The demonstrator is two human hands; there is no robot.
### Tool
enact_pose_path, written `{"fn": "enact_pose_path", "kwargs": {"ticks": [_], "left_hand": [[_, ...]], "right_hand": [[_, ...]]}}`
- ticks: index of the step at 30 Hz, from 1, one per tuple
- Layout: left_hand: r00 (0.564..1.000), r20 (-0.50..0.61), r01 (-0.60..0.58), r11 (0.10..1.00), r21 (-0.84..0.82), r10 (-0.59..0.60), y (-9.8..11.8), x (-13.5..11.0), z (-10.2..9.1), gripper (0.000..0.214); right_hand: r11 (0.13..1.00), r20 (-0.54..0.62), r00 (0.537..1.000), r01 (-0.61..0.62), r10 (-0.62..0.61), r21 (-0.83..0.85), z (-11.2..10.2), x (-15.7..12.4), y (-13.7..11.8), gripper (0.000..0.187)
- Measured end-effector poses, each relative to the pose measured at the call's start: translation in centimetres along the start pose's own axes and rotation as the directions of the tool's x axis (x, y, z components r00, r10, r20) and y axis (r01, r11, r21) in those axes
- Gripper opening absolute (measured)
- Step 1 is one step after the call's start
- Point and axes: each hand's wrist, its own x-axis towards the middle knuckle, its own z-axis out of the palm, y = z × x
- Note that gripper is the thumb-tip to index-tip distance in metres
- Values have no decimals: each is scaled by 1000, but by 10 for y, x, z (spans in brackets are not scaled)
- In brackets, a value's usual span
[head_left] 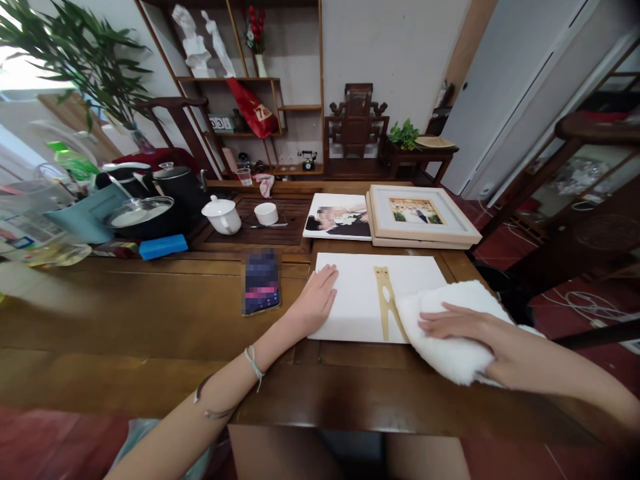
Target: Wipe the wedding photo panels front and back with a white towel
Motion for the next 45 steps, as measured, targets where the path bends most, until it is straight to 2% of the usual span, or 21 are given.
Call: {"fn": "enact_pose_path", "kwargs": {"ticks": [3, 7, 13, 15, 17, 19, 22, 25, 28, 30, 33, 38, 41, 45], "left_hand": [[1000, 0, -2, 1000, -3, 2, 1, -1, -1, 46], [1000, 20, 7, 1000, 9, -7, 1, 0, -2, 47], [1000, 15, 1, 1000, 16, -1, -2, 1, 2, 47], [1000, 5, -3, 1000, 15, 3, -3, 1, 3, 47], [1000, -2, -5, 1000, 14, 5, -4, 1, 4, 47], [1000, -1, -3, 1000, 14, 3, -4, 1, 5, 47], [1000, 4, 1, 1000, 14, -1, -3, 1, 4, 48], [1000, 11, 2, 1000, 12, -3, -2, 1, 3, 48], [1000, 14, 6, 1000, 12, -6, -2, 1, 3, 48], [1000, 9, 7, 1000, 14, -7, -2, 2, 3, 48], [1000, 8, 4, 1000, 21, -4, -3, 2, 4, 48], [1000, -9, -7, 1000, 21, 7, -5, 1, 5, 47], [1000, -22, -8, 1000, 18, 8, -5, 1, 5, 46], [1000, -24, -9, 1000, 19, 9, -5, 1, 6, 46]], "right_hand": [[1000, 42, 999, -10, 9, 19, 1, -13, -3, 78], [999, 23, 1000, -15, 14, 39, -7, 14, 14, 81], [1000, -208, 978, 16, -17, -6, -18, 81, 51, 66], [999, -286, 958, 4, -16, -45, -15, 93, 59, 62], [997, -316, 948, 3, -28, -81, -11, 96, 61, 62], [995, -302, 953, 7, -38, -102, -6, 90, 56, 62], [996, -246, 969, 5, -27, -92, 1, 65, 36, 61], [999, -159, 987, 4, -11, -44, 4, 36, 10, 62], [1000, -102, 995, -14, 16, 19, 1, 24, -8, 65], [997, -121, 991, -49, 56, 62, -4, 33, -11, 62], [990, -201, 974, -84, 106, 113, -10, 65, -4, 53], [982, -378, 909, -132, 174, 134, -10, 119, 16, 36], [995, -377, 922, -64, 89, 78, -5, 129, 17, 37], [996, -279, 957, 91, -85, 9, 7, 110, -7, 57]]}}
